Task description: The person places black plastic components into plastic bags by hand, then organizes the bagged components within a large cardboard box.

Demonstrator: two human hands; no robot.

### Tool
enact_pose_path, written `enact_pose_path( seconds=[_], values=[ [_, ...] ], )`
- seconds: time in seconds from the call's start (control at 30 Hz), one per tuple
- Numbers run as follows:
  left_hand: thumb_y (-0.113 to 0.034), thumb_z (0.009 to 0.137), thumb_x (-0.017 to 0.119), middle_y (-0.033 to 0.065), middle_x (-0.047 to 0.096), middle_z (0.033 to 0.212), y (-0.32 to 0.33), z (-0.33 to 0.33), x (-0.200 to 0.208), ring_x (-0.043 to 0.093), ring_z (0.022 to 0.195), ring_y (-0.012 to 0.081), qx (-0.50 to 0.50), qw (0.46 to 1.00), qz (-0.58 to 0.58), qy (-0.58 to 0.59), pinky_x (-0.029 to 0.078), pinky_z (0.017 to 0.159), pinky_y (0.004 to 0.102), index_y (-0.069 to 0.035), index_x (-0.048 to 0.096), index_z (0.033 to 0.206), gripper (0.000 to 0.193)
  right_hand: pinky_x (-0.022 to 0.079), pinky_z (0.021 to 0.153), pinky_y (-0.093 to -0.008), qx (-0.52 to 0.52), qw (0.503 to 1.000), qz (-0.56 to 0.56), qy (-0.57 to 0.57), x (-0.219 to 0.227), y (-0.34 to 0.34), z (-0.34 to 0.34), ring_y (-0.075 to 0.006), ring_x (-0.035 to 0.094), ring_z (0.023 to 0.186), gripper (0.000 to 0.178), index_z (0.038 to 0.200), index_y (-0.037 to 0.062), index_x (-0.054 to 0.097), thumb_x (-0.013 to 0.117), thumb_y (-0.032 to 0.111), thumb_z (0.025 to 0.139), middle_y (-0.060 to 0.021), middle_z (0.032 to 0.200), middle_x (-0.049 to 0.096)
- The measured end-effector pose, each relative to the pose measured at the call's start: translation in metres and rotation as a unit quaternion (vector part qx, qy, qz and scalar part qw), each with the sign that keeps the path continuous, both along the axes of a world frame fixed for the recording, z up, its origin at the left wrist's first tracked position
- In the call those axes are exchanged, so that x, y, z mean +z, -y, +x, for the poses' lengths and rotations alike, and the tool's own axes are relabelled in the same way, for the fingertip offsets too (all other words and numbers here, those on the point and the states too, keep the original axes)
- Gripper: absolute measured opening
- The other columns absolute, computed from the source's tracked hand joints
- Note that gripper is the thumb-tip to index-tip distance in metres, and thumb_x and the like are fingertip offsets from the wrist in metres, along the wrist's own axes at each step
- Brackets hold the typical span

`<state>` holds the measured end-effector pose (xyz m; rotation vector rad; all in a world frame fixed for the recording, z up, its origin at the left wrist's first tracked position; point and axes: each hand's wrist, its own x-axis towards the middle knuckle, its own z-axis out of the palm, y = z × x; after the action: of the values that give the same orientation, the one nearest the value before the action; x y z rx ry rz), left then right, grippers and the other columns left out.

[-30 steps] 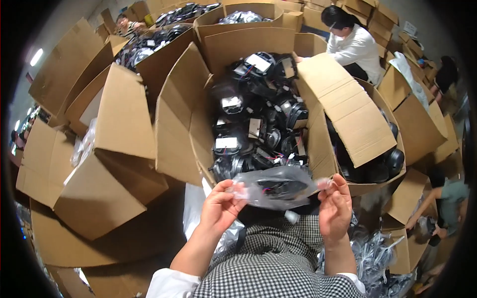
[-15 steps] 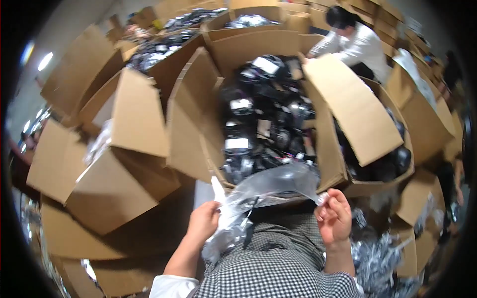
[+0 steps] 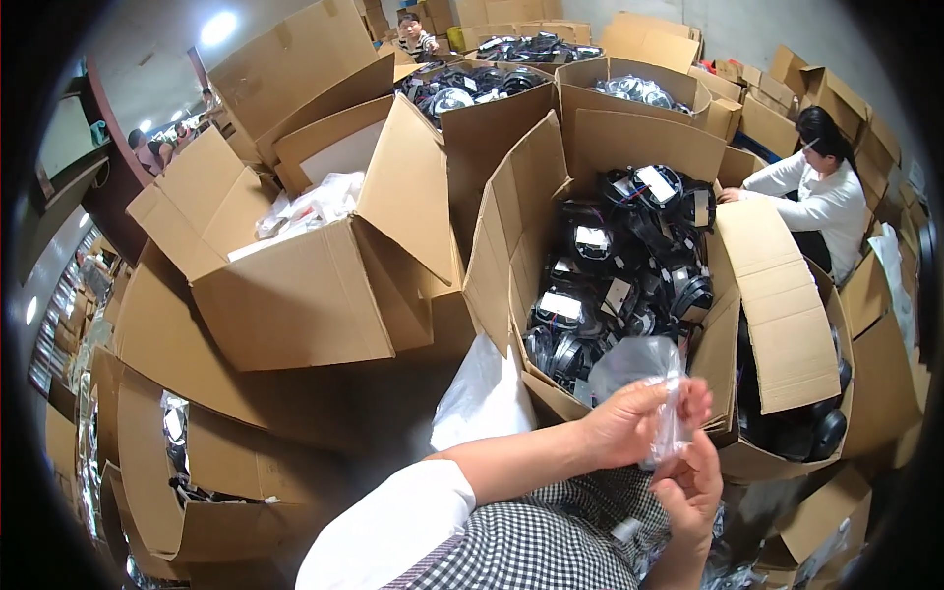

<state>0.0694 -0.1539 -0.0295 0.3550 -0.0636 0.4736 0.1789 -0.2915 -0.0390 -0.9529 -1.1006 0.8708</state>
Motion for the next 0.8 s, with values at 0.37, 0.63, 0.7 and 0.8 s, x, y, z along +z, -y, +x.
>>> enact_pose_path(
  seconds=[0.37, 0.63, 0.7, 0.8],
  values=[
    [-0.048, 0.099, 0.036, 0.0166, 0.048, 0.134, 0.022, -0.027, -0.009, 0.043, 0.127, 0.0237, -0.102, 0.973, 0.112, -0.173, 0.030, 0.110, 0.0366, 0.002, 0.038, 0.140, 0.065, 0.056, 0.053, -0.0309, -0.038, 0.966, 0.003, -0.255, 0.005, 0.012, 0.001, -0.0239, 0.066, 0.069, 0.041, 0.124, -0.0005, 0.053, 0.063, 0.016, 0.087, -0.0136, 0.080, 0.064],
    [-0.032, 0.085, 0.066, 0.0077, 0.054, 0.064, 0.025, -0.089, 0.031, 0.052, 0.045, 0.0211, 0.272, 0.376, 0.853, -0.240, 0.042, 0.040, 0.0322, -0.004, 0.056, 0.062, 0.037, 0.028, 0.041, -0.0186, -0.025, 0.971, -0.176, -0.161, -0.027, 0.041, 0.018, -0.0032, 0.042, 0.045, 0.018, 0.099, -0.0009, 0.060, 0.064, 0.013, 0.088, -0.0005, 0.061, 0.056],
    [-0.026, 0.083, 0.068, 0.0047, 0.053, 0.059, -0.016, -0.103, 0.018, 0.051, 0.046, 0.0193, 0.351, 0.344, 0.826, -0.276, 0.041, 0.040, 0.0310, -0.008, 0.060, 0.058, 0.031, 0.037, 0.044, -0.0187, -0.162, 0.965, -0.183, -0.097, -0.037, 0.066, 0.036, -0.0036, 0.044, 0.045, 0.014, 0.091, 0.0029, 0.055, 0.064, 0.013, 0.087, 0.0028, 0.058, 0.050],
    [-0.018, 0.084, 0.067, 0.0047, 0.063, 0.071, -0.014, -0.110, -0.009, 0.062, 0.069, 0.0200, 0.168, 0.454, 0.774, -0.408, 0.048, 0.056, 0.0314, -0.010, 0.069, 0.064, 0.022, 0.039, 0.048, -0.0193, -0.224, 0.946, -0.182, -0.145, -0.027, 0.094, 0.044, -0.0052, 0.049, 0.050, 0.021, 0.088, 0.0033, 0.052, 0.069, 0.014, 0.083, 0.0008, 0.061, 0.051]
  ],
)
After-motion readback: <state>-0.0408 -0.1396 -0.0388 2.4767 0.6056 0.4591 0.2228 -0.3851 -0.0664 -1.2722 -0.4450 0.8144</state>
